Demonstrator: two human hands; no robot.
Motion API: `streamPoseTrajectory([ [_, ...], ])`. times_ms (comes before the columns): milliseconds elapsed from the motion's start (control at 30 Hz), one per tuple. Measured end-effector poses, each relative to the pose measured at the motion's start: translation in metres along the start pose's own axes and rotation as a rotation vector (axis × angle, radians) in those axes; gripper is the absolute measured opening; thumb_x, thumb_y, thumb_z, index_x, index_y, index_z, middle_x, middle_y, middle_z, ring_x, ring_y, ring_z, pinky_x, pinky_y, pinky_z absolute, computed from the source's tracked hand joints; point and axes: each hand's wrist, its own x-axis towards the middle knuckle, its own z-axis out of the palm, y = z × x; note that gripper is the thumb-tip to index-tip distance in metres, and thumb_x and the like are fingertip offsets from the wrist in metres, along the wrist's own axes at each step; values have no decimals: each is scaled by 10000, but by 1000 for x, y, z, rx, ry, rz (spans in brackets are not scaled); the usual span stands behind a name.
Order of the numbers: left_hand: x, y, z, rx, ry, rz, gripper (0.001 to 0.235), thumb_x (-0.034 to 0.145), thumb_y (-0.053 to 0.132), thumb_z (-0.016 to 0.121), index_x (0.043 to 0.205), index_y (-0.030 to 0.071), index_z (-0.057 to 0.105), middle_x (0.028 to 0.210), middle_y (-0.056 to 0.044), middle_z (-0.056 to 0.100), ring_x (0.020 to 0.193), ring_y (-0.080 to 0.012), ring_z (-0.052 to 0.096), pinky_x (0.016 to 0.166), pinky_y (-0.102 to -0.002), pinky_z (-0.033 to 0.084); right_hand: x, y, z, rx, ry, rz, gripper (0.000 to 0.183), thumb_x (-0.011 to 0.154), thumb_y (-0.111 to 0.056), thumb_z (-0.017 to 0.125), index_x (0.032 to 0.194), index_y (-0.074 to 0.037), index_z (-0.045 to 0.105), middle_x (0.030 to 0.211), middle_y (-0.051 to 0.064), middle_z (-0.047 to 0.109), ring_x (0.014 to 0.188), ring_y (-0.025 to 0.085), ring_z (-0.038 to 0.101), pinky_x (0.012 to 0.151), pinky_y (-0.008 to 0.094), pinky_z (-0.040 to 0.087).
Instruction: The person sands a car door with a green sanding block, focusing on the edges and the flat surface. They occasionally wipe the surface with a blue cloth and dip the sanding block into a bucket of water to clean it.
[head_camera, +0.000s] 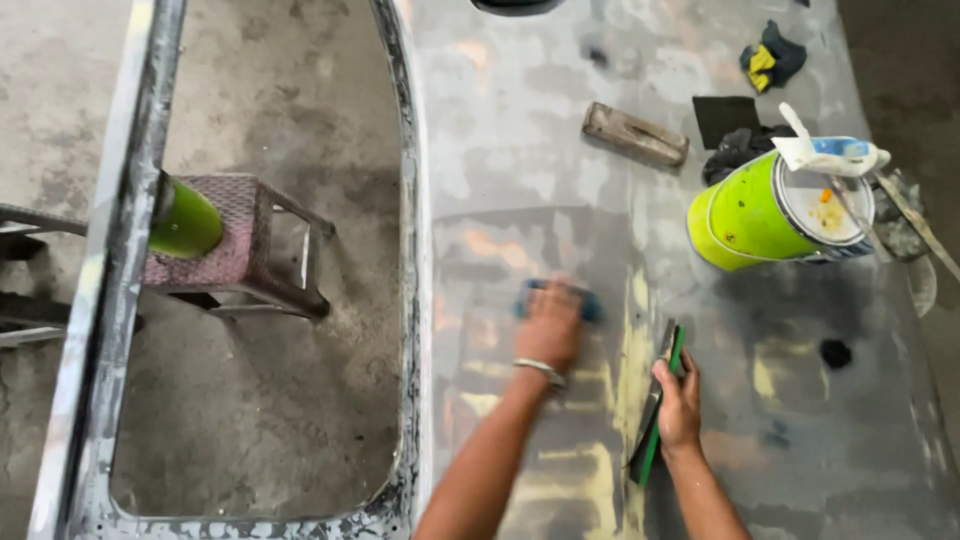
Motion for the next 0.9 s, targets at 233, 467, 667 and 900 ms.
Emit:
streamPoseTrajectory([
  [233, -46, -123, -86, -217, 206, -435, 601, 986, 257, 572, 1543, 79, 434, 1661, -178, 336, 1529, -385, 310, 1249, -484, 261, 9, -5, 6, -80, 17, 20, 601, 972, -259, 656, 1497, -61, 439, 1314, 59, 574, 1202, 173, 529, 1086, 332, 383],
  [467, -101, -95, -89, -114, 151, -234, 619, 979, 282, 631, 1523, 58, 439, 1633, -202, 340, 1526, -374, 307, 1254, -499, 227, 16, 2, -1, -130, 2, -18, 588, 979, -290, 676, 1473, -54, 462, 1362, 78, 571, 1252, 189, 524, 1111, 339, 378],
  [667, -244, -22, -113, -133, 51, -208, 664, 918, 247, 656, 1519, 60, 444, 1617, -212, 370, 1506, -382, 321, 1232, -502, 228, 13, -6, 1, -99, -52, -20, 570, 1012, -301, 669, 1482, -53, 464, 1388, 71, 563, 1257, 194, 533, 1107, 333, 396],
  [900, -347, 64, -94, -73, 2, -354, 645, 955, 287, 626, 1528, 70, 426, 1639, -177, 345, 1526, -356, 299, 1242, -492, 217, 11, -5, -17, 129, -212, 69, 458, 1052, -356, 610, 1398, -79, 493, 1289, 44, 580, 1166, 172, 554, 1048, 339, 442],
])
